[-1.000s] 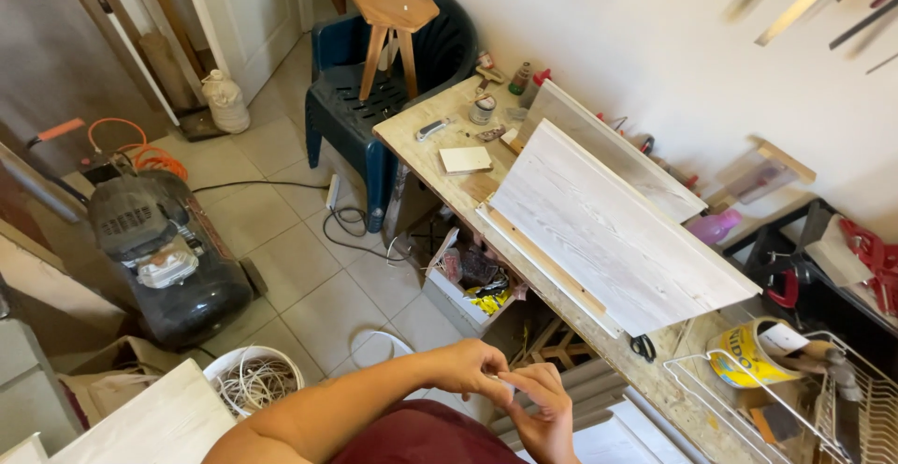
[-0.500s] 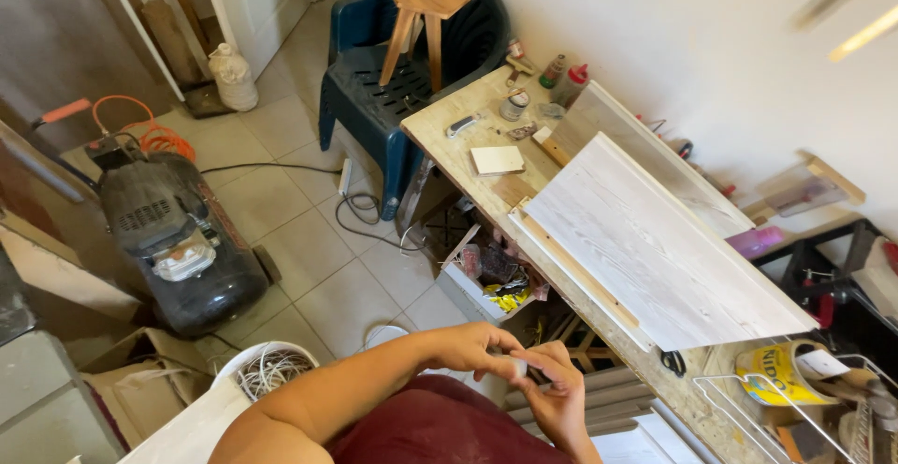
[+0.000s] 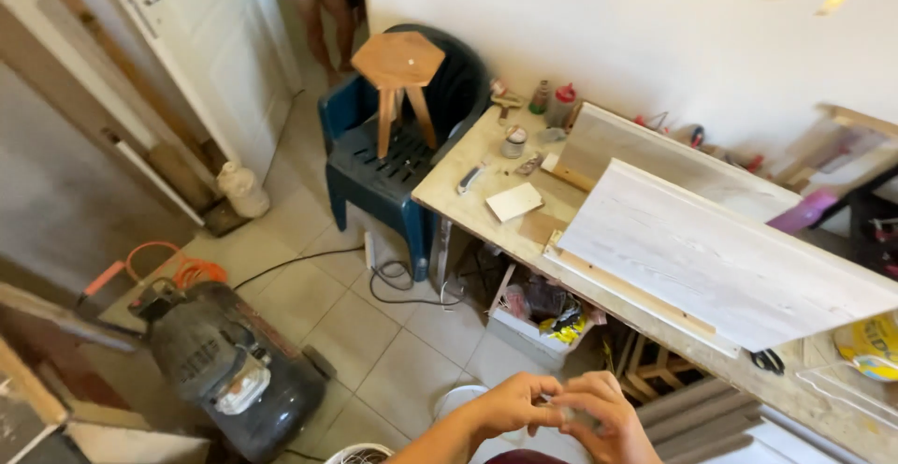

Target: The person unrolls a roll of tape, tears a piece of tape, and applies the tape to the edge of a wooden board.

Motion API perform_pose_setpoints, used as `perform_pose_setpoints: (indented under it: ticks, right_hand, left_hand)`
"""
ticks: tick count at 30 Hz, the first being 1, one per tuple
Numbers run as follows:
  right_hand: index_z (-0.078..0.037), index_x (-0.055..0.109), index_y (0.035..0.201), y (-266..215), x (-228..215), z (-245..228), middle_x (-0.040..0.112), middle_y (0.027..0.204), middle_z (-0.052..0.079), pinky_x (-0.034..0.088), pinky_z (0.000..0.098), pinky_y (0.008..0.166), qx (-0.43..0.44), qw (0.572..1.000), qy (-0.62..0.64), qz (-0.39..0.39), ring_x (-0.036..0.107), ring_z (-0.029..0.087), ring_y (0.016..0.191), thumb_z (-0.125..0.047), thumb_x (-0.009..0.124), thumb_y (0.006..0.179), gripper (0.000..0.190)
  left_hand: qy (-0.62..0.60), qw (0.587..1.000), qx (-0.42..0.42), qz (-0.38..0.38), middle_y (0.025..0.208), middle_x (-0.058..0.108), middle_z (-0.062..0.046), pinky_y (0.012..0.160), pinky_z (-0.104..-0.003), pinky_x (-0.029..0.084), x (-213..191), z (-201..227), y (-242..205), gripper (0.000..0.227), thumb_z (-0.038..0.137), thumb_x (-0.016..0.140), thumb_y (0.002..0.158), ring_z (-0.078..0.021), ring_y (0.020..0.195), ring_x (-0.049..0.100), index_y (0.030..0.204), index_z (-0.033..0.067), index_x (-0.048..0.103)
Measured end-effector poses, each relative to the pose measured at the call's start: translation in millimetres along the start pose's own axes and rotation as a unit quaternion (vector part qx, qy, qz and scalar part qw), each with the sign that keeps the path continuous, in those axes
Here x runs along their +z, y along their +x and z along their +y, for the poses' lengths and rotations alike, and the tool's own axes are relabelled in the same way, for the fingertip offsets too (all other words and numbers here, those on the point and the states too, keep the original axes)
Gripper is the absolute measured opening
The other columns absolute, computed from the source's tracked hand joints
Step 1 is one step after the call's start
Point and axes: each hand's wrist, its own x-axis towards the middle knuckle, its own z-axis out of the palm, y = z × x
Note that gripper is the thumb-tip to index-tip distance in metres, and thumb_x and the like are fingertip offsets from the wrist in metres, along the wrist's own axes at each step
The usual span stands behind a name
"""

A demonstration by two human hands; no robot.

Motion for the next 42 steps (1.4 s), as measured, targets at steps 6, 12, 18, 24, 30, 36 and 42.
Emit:
perform_pose_setpoints:
  ticks: [6, 12, 18, 24, 30, 36, 42]
  right_hand:
    - [-0.013, 0.077, 0.106, 13.3, -19.4, -16.0, 0.07, 0.088, 0.004, 0.049, 0.0359, 0.072, -0.045, 0.997, -0.06, -0.006, 0.06, 0.024, 0.079, -0.023, 0.07, 0.096, 0.016]
    - [-0.013, 0.08, 0.103, -7.5, -54.9, 0.8, 0.074, 0.093, 0.001, 0.048, 0.0356, 0.086, 0.029, 0.998, 0.034, 0.038, 0.062, 0.02, 0.089, -0.038, 0.077, 0.091, 0.028]
    - [-0.012, 0.079, 0.106, -26.3, -85.3, 6.9, 0.078, 0.098, 0.002, 0.05, 0.0358, 0.084, -0.024, 0.998, -0.056, 0.029, 0.063, 0.023, 0.086, -0.018, 0.08, 0.089, 0.018]
    - [-0.013, 0.08, 0.108, -62.7, -102.6, 39.0, 0.077, 0.104, 0.001, 0.048, 0.0362, 0.1, 0.044, 0.995, 0.036, 0.081, 0.061, 0.022, 0.109, -0.038, 0.078, 0.087, 0.033]
    - [-0.011, 0.077, 0.105, -75.8, -113.0, 57.9, 0.075, 0.103, 0.005, 0.053, 0.0363, 0.09, -0.016, 0.993, -0.092, 0.066, 0.065, 0.024, 0.098, -0.027, 0.087, 0.081, 0.031]
    - [-0.008, 0.077, 0.111, -94.8, -107.8, 77.7, 0.07, 0.106, 0.007, 0.054, 0.03, 0.094, 0.058, 0.99, 0.05, 0.12, 0.067, 0.019, 0.1, -0.021, 0.084, 0.083, 0.031]
    - [-0.007, 0.073, 0.126, -75.0, -110.0, 52.4, 0.07, 0.123, 0.011, 0.052, 0.0367, 0.106, 0.018, 0.999, -0.028, 0.025, 0.066, 0.025, 0.114, -0.019, 0.086, 0.083, 0.046]
  left_hand:
    - [0.13, 0.979, -0.107, 0.118, 0.069, 0.061, 0.003, 0.045, -0.023, 0.044, 17.7, 26.6, 16.3, 0.029, 0.032, 0.093, 0.073, -0.0077, 0.054, 0.051, 0.082, 0.0169, 0.07]
    - [0.074, 0.997, -0.007, -0.007, 0.098, 0.07, 0.004, 0.061, -0.022, 0.051, 38.8, 52.3, 34.6, 0.03, 0.028, 0.077, 0.092, -0.0055, 0.079, 0.058, 0.12, 0.0148, 0.076]
    - [0.184, 0.966, -0.138, 0.113, 0.065, 0.056, 0.001, 0.049, -0.027, 0.039, 86.5, 88.6, 59.7, 0.038, 0.042, 0.092, 0.065, -0.0113, 0.055, 0.046, 0.081, 0.0169, 0.068]
    - [0.114, 0.992, -0.049, -0.031, 0.094, 0.063, 0.005, 0.061, -0.022, 0.04, 90.0, 59.0, 96.9, 0.036, 0.038, 0.078, 0.087, -0.0084, 0.075, 0.05, 0.115, 0.0155, 0.077]
    - [0.265, 0.948, -0.152, 0.092, 0.084, 0.063, 0.003, 0.072, -0.029, 0.039, 117.4, 89.2, 101.1, 0.046, 0.058, 0.081, 0.056, -0.0138, 0.085, 0.054, 0.078, 0.0183, 0.074]
    - [0.115, 0.988, -0.097, -0.015, 0.099, 0.066, -0.003, 0.061, -0.026, 0.041, 104.4, 70.7, 104.2, 0.058, 0.046, 0.074, 0.086, -0.0136, 0.075, 0.05, 0.132, 0.0097, 0.074]
    - [0.327, 0.932, -0.098, 0.122, 0.081, 0.07, 0.003, 0.073, -0.03, 0.045, 103.3, 44.8, 115.8, 0.059, 0.069, 0.076, 0.059, -0.0139, 0.077, 0.058, 0.094, 0.0221, 0.081]
